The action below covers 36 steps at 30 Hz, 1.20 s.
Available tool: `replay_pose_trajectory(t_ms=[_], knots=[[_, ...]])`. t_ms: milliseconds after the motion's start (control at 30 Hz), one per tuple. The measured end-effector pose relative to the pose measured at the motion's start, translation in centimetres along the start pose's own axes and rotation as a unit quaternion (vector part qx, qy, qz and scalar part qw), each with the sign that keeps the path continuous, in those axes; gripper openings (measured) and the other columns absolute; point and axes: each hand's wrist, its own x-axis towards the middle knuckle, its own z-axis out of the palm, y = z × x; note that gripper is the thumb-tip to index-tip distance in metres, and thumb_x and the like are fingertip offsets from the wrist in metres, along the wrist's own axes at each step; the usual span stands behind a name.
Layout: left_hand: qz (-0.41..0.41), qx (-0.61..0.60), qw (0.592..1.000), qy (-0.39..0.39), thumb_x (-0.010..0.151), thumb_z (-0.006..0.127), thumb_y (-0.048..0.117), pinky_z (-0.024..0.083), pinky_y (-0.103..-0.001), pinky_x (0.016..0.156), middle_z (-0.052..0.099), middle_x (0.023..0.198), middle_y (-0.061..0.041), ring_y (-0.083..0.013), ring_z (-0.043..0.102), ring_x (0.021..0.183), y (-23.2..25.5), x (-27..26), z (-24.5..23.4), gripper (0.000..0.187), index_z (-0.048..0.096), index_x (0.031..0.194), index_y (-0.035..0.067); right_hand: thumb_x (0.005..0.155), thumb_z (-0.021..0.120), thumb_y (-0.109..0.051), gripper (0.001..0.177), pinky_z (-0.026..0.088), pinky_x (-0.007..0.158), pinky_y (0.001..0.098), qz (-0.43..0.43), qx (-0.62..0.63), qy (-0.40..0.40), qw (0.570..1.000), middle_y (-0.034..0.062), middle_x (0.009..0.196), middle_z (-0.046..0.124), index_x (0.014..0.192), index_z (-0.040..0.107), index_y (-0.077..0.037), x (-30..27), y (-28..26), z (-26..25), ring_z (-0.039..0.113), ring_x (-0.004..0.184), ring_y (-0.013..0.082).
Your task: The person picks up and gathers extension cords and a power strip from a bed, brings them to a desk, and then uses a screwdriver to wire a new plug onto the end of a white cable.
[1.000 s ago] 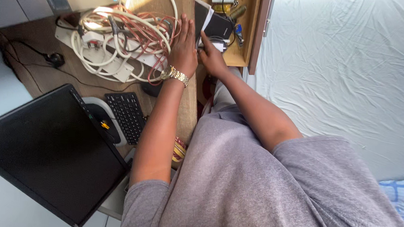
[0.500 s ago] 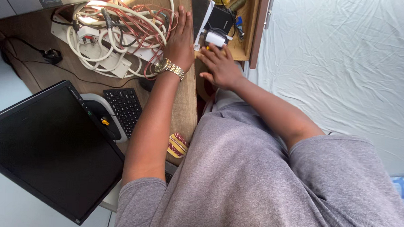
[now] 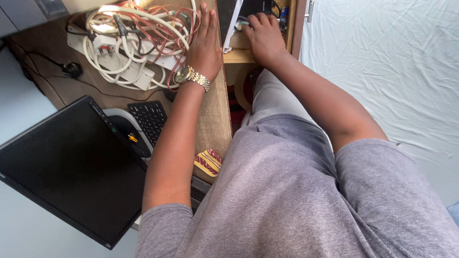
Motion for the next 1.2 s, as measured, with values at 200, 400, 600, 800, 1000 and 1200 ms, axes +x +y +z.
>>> replay_pose_trajectory(t_ms=[200, 400, 600, 800, 1000, 1200], knots=[[0.020, 0.049, 0.998, 0.015, 0.087, 0.075, 0.002, 0.051, -0.036, 0.112, -0.003, 0.172, -0.011, -0.0360, 0.026, 0.156, -0.5, 0.6, 0.0, 0.108, 0.003, 0.167, 0.013, 0.099, 0.060, -0.018, 0.017, 0.036, 0.109, 0.0533, 0.037, -0.043, -0.153, 0.987, 0.0144, 0.112, 0.060, 0.102, 0.073, -0.008, 1.5, -0.5, -2.6, 0.052, 0.116, 0.0340], [0.003, 0.033, 0.999, -0.027, 0.089, 0.072, -0.002, 0.058, -0.031, 0.106, -0.005, 0.174, -0.007, -0.0338, 0.025, 0.158, -0.4, 0.0, -0.9, 0.110, -0.002, 0.167, 0.018, 0.088, 0.076, -0.017, 0.056, 0.044, 0.102, 0.0478, 0.086, 0.203, 0.117, 0.968, 0.0221, 0.132, 0.056, 0.137, 0.056, 0.002, 7.7, -0.9, 0.5, 0.048, 0.125, 0.0412], [0.004, 0.029, 0.998, -0.050, 0.091, 0.069, -0.005, 0.058, -0.030, 0.106, -0.006, 0.174, -0.006, -0.0332, 0.023, 0.160, -0.1, 0.1, -1.7, 0.109, -0.004, 0.167, 0.020, 0.082, 0.086, -0.024, 0.056, 0.046, 0.091, 0.0551, 0.169, 0.151, 0.027, 0.974, 0.0230, 0.121, 0.064, 0.125, 0.055, -0.004, 9.6, -1.9, 5.6, 0.057, 0.117, 0.0434], [0.013, 0.020, 0.999, -0.046, 0.090, 0.070, -0.004, 0.050, -0.036, 0.116, -0.006, 0.174, -0.009, -0.0342, 0.020, 0.159, -0.3, 0.4, -1.9, 0.109, -0.003, 0.168, 0.019, 0.085, 0.082, -0.013, 0.079, 0.055, 0.087, 0.0520, 0.269, 0.330, 0.036, 0.904, 0.0269, 0.108, 0.070, 0.151, 0.040, -0.012, 5.3, -0.7, 1.6, 0.068, 0.100, 0.0463], [0.027, 0.013, 0.998, -0.063, 0.093, 0.070, -0.004, 0.042, -0.036, 0.124, -0.006, 0.175, -0.009, -0.0345, 0.017, 0.161, -0.2, 0.2, -2.5, 0.107, -0.002, 0.169, 0.018, 0.084, 0.086, -0.013, 0.055, 0.057, 0.086, 0.0439, 0.169, 0.290, 0.005, 0.942, 0.0257, 0.115, 0.072, 0.134, 0.065, -0.002, 1.0, 5.6, -8.6, 0.072, 0.100, 0.0386], [-0.027, 0.041, 0.994, -0.098, 0.095, 0.070, 0.001, 0.044, -0.035, 0.116, -0.006, 0.174, -0.011, -0.0329, 0.014, 0.161, 1.2, 0.3, -2.6, 0.103, -0.002, 0.167, 0.015, 0.089, 0.074, -0.015, 0.066, 0.059, 0.071, 0.0415, 0.353, 0.414, -0.173, 0.821, 0.0153, 0.124, 0.070, 0.151, 0.052, -0.011, -2.1, 5.9, -16.4, 0.073, 0.084, 0.0293]])
